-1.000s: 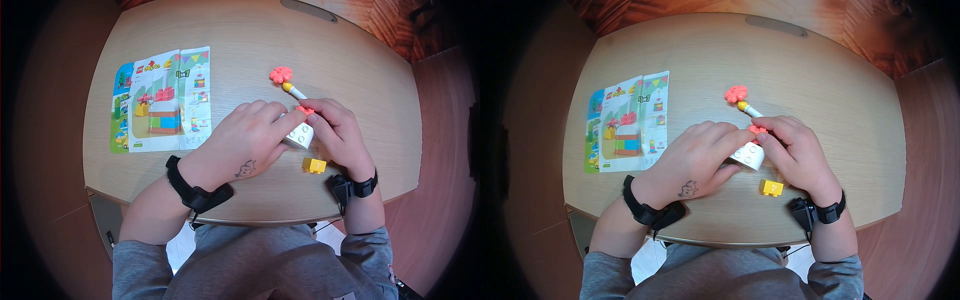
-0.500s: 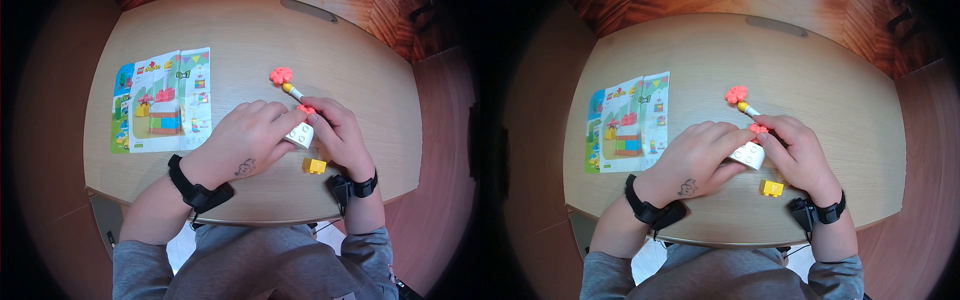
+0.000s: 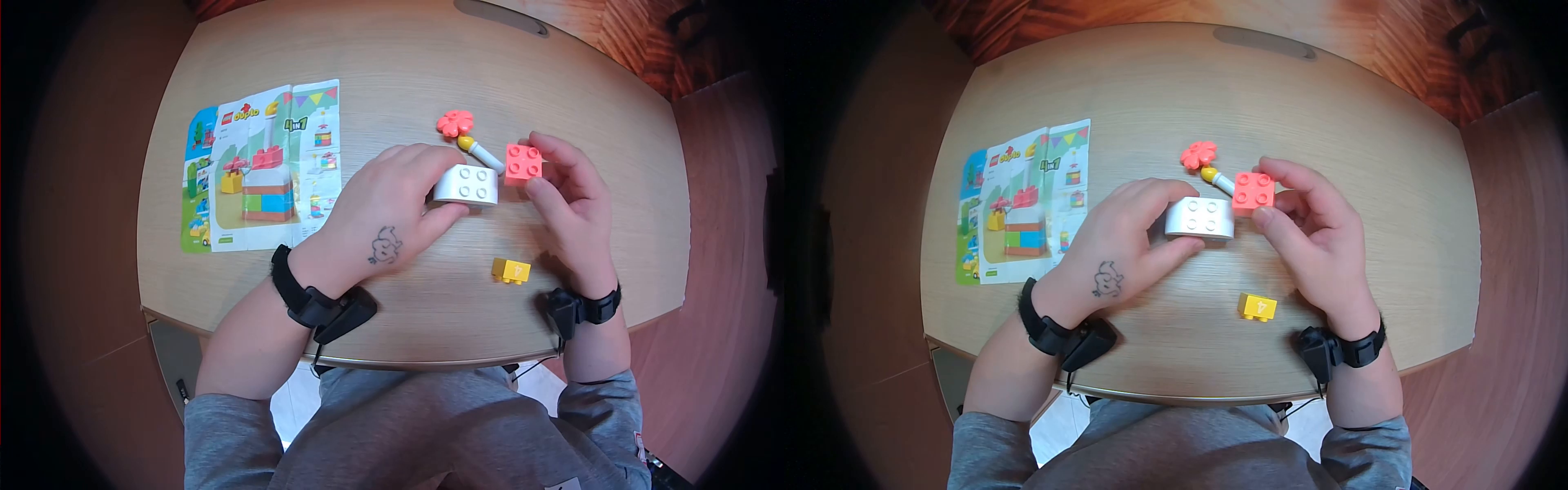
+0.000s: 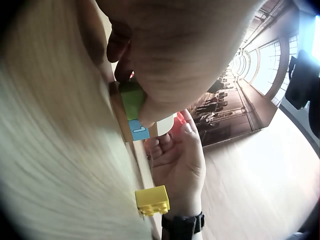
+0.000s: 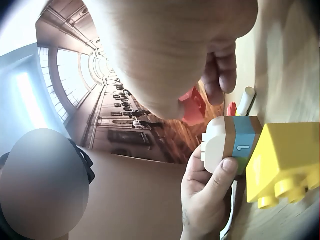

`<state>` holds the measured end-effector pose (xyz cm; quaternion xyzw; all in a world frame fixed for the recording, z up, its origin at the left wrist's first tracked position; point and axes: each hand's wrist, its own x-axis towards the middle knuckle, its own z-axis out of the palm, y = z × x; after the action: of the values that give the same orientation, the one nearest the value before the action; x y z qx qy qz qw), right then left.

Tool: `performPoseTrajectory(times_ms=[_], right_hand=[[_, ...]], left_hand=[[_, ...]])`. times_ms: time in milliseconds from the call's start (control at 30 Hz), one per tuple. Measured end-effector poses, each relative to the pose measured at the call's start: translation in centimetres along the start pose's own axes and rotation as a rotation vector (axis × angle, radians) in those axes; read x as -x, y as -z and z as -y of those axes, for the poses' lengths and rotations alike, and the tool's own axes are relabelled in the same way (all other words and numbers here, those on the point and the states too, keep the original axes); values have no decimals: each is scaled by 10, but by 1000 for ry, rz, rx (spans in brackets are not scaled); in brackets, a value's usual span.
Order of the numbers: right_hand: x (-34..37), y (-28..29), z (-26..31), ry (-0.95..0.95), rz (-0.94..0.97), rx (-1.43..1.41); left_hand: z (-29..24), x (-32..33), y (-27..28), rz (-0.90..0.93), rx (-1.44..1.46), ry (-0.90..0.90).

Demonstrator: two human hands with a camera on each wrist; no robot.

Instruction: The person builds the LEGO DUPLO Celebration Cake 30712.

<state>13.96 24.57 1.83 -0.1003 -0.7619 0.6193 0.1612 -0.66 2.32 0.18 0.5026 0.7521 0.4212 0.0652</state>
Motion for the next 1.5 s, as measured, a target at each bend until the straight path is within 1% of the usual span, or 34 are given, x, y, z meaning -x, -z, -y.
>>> performPoseTrajectory(times_ms=[67,133,167,233,267,333,467,533,567,633,667,733,767,800,833,867,1000,1067,1100,1133,1167,1200,1233,1267,1300,1367,1400,1433,1500], right_hand=[[3,-2,0,21,37,-51],[5,-9,0,36,102,-232],[5,-11,0,36,102,-232],[5,-12,0,82,147,-61],[5,-13,0,81,147,-61],[3,-15,0,174,160,69],[3,-15,-7,184,148,71],[3,-21,-7,150,104,-119],[4,-21,-6,150,105,-119],[4,-19,-4,113,177,0],[3,-17,-4,113,177,1],[-4,-13,-5,306,182,247],[-6,-13,-6,307,182,247],[-7,-12,-7,351,165,299],[-6,-11,-7,398,144,355],[-6,-9,-6,404,140,360],[-7,-11,-10,394,142,335],[-5,-8,-6,399,130,349],[-6,-8,0,400,166,377],[-6,-8,3,401,202,402],[-5,-8,4,406,196,401],[-3,-8,4,246,100,193],[-2,-9,4,82,6,-14],[-7,-9,-1,94,-70,35],[-14,-9,-4,94,-69,35],[-25,-8,-8,140,-55,499],[-27,-9,-13,236,-29,641],[-28,-10,-14,240,-28,633],[-29,-15,-15,294,73,787]], left_hand=[[1,0,0,15,50,14],[-1,-1,1,22,54,25],[-2,-1,1,28,58,37],[0,-1,-1,33,62,41],[1,-1,-1,36,65,47],[0,0,-1,33,63,39],[-2,-1,1,57,69,41],[-5,-1,1,54,76,34],[-7,-1,0,51,82,27],[-4,-1,-3,39,88,20],[-3,0,-4,28,94,12],[-2,1,-5,28,81,8],[-2,1,-4,30,67,5],[-3,1,-3,32,68,3],[-5,0,-1,53,71,26],[-6,-2,0,71,72,49],[-4,1,1,85,77,42],[-4,1,-2,6,125,20],[-6,0,0,5,123,11],[-8,0,3,23,181,46],[-9,-1,6,42,238,84],[-9,-2,8,44,234,82],[-8,-2,9,54,229,30],[-8,-2,9,63,226,-21],[-8,-2,8,63,226,-20],[-9,-2,8,116,199,15],[-11,-3,7,117,195,14],[-12,-2,6,132,220,44],[-13,-1,6,138,227,96]])
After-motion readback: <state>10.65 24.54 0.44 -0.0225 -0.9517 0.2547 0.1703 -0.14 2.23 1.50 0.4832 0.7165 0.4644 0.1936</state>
